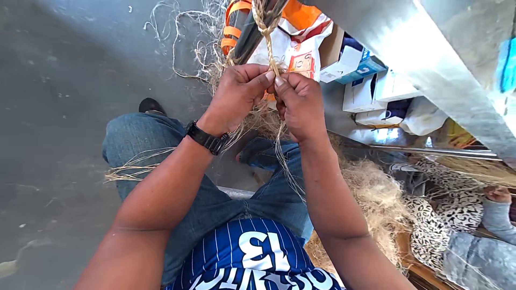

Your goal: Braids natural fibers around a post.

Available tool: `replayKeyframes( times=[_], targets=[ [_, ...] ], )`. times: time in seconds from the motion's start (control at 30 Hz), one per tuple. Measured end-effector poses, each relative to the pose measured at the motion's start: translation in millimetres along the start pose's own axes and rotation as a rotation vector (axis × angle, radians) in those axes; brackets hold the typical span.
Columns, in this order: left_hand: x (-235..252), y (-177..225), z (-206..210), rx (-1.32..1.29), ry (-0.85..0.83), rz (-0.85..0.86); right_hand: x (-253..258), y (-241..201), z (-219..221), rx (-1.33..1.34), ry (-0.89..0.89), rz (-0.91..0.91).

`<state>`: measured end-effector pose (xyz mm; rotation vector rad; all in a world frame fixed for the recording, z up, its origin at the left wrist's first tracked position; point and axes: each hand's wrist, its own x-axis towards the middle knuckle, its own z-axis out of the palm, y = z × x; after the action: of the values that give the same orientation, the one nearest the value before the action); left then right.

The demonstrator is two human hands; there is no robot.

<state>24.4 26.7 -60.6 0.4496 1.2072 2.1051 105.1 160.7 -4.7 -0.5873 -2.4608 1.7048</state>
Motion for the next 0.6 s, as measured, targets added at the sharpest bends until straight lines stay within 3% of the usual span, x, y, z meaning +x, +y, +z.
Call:
replayKeyframes(
  times=[0.6],
  targets=[
    [-3.1,0.0,8.4,-0.041,0.065,0.009,-2.3,3.6,5.5,-0.131,0.028,-0.040]
  ],
)
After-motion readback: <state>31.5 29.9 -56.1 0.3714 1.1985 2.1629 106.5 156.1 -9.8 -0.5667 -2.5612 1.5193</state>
